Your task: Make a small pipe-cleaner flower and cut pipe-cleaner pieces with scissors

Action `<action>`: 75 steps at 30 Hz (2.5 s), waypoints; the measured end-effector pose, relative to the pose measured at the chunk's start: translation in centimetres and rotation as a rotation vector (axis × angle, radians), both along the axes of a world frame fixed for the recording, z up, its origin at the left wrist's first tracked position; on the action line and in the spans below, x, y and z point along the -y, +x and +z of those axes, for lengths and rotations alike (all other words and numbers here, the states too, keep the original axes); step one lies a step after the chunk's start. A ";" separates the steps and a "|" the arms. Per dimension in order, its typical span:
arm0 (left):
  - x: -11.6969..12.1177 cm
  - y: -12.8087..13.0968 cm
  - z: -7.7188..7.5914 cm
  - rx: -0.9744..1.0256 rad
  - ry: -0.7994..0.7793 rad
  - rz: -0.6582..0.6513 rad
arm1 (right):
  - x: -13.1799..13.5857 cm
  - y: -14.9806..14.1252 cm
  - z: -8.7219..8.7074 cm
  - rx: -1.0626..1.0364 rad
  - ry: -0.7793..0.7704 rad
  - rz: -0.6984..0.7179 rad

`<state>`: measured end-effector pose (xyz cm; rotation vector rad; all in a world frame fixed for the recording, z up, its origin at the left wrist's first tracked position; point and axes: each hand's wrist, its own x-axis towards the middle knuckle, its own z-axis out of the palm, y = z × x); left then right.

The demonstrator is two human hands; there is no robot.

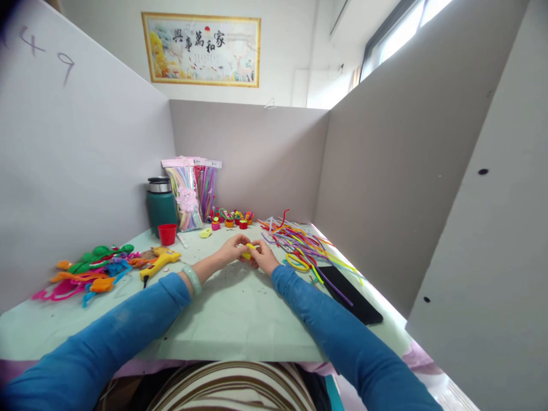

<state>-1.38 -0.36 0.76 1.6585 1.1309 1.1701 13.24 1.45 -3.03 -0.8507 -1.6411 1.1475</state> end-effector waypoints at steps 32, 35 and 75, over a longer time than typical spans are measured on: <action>0.5 0.0 0.7 0.133 -0.208 -0.108 | -0.1 0.3 -0.8 0.141 0.243 -0.072; 0.5 0.0 0.7 0.125 -0.204 -0.099 | 0.0 0.3 -0.6 0.119 0.210 -0.074; 3.2 -11.8 11.4 -0.404 -0.015 0.236 | 0.3 0.3 0.5 -0.052 0.020 -0.085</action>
